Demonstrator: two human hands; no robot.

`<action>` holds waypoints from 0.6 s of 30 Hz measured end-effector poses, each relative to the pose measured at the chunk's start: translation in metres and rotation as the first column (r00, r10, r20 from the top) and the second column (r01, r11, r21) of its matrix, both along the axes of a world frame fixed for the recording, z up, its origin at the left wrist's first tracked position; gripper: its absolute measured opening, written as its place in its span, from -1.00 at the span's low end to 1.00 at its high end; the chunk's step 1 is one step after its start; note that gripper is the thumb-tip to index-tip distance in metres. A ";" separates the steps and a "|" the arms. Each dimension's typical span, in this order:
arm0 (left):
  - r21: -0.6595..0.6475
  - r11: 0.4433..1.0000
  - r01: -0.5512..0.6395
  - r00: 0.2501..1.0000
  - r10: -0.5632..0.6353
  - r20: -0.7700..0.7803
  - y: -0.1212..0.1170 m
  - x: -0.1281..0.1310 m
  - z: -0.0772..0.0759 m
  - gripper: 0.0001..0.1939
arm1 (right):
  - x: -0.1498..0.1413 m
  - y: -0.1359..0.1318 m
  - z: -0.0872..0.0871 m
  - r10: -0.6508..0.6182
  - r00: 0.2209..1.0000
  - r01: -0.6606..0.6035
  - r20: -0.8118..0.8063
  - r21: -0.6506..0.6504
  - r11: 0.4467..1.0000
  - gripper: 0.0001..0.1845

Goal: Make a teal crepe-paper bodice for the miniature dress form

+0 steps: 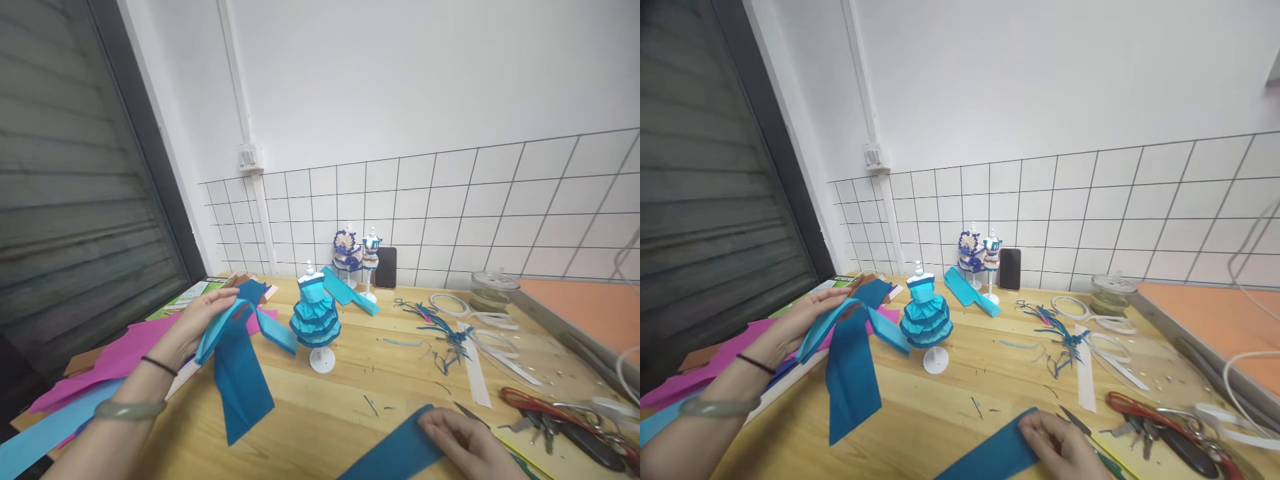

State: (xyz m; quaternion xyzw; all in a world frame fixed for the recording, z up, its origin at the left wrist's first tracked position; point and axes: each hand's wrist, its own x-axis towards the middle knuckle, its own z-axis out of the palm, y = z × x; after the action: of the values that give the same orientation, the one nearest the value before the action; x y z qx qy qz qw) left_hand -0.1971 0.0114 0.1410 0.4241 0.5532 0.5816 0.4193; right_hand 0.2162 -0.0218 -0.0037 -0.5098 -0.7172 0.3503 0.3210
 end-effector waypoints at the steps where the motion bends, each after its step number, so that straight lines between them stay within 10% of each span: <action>1: 0.054 0.997 -0.063 0.998 0.061 0.025 0.011 0.004 0.003 -0.69 | 0.000 0.000 -0.001 -0.031 0.999 0.031 -0.006 0.021 0.999 -0.55; 9: 0.243 0.957 -0.159 0.984 0.133 0.120 0.066 0.020 0.002 -0.59 | 0.002 0.000 0.005 -0.072 0.997 0.073 -0.012 0.099 0.992 -0.61; 18: -0.077 0.991 -0.107 0.984 0.117 0.134 0.073 0.050 -0.098 -0.82 | 0.001 -0.001 0.006 -0.029 0.999 0.025 0.041 0.093 0.995 -0.65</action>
State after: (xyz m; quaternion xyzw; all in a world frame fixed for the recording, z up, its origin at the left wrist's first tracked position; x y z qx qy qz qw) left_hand -0.1474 0.0844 0.0432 0.3362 0.5654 0.6129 0.4378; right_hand 0.2172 -0.0227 0.0024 -0.5114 -0.7322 0.3016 0.3338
